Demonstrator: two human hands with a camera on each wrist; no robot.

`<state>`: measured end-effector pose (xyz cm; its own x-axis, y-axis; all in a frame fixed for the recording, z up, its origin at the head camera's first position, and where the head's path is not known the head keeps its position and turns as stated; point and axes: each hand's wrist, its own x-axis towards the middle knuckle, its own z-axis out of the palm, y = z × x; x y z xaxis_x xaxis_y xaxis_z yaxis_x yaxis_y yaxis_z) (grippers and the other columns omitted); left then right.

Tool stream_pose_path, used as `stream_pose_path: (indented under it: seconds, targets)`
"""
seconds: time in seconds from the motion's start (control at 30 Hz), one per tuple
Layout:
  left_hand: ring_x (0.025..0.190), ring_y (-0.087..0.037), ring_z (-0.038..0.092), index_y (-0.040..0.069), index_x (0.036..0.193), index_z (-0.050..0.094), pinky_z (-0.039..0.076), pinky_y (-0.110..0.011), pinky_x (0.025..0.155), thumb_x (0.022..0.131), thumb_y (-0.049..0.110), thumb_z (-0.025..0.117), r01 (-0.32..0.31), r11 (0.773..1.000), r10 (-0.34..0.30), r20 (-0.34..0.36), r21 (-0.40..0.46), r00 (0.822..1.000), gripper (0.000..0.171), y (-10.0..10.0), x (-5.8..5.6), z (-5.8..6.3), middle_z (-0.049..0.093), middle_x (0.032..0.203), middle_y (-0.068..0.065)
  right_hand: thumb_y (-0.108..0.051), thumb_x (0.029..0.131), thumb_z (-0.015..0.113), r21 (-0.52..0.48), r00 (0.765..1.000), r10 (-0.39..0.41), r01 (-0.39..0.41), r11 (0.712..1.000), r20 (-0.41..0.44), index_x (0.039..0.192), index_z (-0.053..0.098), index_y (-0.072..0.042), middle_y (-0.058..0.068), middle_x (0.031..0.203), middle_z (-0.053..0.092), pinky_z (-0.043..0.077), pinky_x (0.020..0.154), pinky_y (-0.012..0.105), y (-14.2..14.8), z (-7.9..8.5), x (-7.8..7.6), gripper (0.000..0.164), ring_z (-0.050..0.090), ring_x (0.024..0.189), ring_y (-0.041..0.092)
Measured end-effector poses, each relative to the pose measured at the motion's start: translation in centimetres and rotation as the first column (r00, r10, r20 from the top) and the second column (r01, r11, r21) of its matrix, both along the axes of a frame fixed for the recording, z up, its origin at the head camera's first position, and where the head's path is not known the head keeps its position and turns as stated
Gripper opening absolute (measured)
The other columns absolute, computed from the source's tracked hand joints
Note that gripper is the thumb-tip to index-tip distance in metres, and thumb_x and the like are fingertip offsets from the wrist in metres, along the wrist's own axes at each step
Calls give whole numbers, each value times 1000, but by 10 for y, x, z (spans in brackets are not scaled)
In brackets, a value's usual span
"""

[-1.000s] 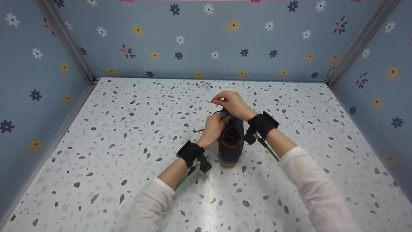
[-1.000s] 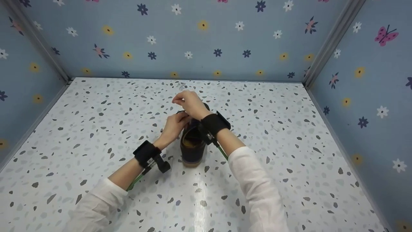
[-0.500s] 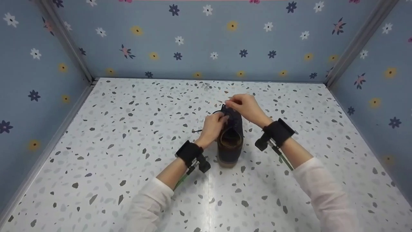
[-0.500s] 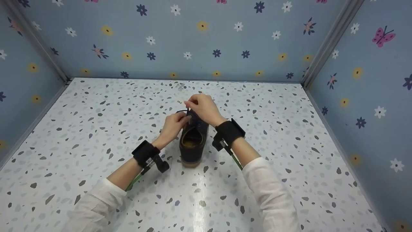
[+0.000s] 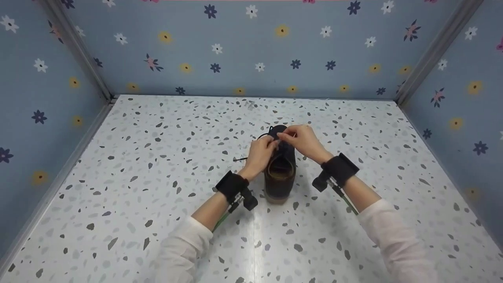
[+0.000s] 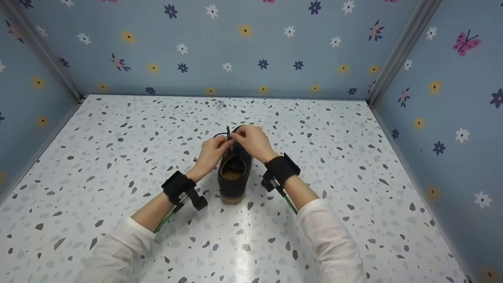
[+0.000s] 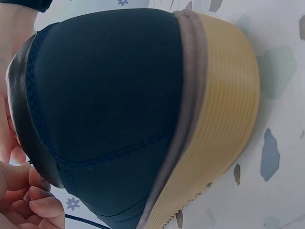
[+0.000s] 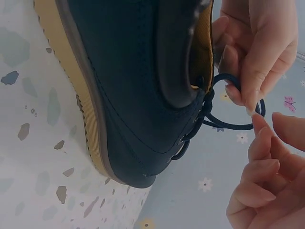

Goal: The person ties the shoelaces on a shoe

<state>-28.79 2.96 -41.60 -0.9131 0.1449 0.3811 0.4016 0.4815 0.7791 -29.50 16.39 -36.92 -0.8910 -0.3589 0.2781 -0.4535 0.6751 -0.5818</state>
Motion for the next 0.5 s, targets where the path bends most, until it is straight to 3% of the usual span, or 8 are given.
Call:
stream_pose_path:
  seconds: [0.27, 0.5]
  targets:
    - [45, -6, 38, 10, 60, 50, 30, -18, 42, 73, 24, 44, -7, 1000, 7, 2, 14, 1000, 19, 1, -1, -2, 43, 52, 4, -32, 68, 47, -7, 999, -31, 31, 1000, -24, 67, 56, -14, -4, 58, 49, 31, 41, 23, -7, -1, 0, 20, 39, 47, 8]
    - [46, -5, 40, 12, 70, 51, 32, -17, 42, 73, 20, 43, 20, 1000, -20, -5, 1, 1000, 12, 3, 0, -2, 45, 54, 4, -33, 67, 48, 18, 997, -62, 63, 998, -46, 66, 58, -17, -9, 59, 51, 33, 45, 20, -12, -5, 0, 18, 43, 50, 2]
